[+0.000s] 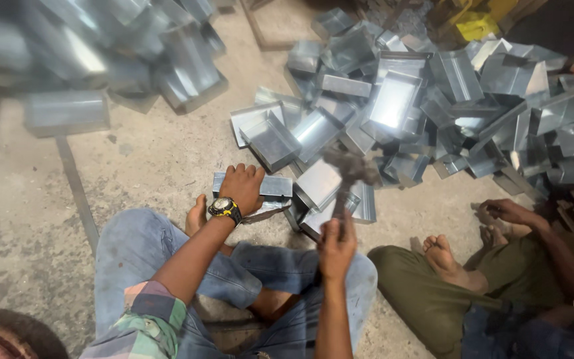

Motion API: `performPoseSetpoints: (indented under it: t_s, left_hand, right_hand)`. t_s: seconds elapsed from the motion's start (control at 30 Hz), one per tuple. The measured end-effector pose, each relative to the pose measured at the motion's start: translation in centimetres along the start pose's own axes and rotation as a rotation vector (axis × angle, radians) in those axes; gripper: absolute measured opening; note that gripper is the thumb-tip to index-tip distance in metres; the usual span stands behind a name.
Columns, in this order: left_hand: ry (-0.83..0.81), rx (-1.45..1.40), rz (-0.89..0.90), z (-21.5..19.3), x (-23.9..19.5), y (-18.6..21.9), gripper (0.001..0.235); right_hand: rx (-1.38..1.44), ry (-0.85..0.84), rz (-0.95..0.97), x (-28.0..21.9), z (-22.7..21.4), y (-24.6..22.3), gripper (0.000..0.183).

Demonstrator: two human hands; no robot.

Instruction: The person is using a hammer to fold and flatten the edges of various metal boxes and sheets while sitting on the floor.

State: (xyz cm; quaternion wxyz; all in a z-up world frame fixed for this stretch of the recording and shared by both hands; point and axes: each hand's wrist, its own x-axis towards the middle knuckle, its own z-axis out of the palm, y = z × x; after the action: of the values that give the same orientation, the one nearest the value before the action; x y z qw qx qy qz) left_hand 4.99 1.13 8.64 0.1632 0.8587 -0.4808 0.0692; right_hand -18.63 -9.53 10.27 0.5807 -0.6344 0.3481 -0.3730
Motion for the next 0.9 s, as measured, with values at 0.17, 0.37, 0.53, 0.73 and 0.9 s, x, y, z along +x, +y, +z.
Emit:
performPoseSetpoints:
  t_s: [0.17, 0.37, 0.53, 0.73, 0.9]
  left_hand:
    - [-0.036, 0.027, -0.022, 0.1, 0.1, 0.2, 0.042]
    - [-0.056, -0.034, -0.051, -0.3, 0.3, 0.3, 0.043]
    - [0.315, -0.068, -0.337, 0.9, -3.7, -1.5, 0.066]
    - [0.324, -0.468, -0.491, 7.7, -7.7, -6.1, 0.061]
    - [0.188, -0.372, -0.461, 12.3, -6.7, -5.0, 0.039]
  right_hand:
    - [-0.313, -0.187, 0.068, 0.4, 1.2, 2.9, 0.044]
    - [0.109, -0.024, -0.089, -2.2, -1.6, -2.9, 0.045]
    - [0.289, -0.043, -0.385, -4.5, -1.8, -11.2, 0.043]
    - [0.423, -0.098, -0.566, -4.6, -1.7, -9.6, 0.047]
    - [-0.162, 0.059, -0.279, -2.1, 3.8, -1.0, 0.048]
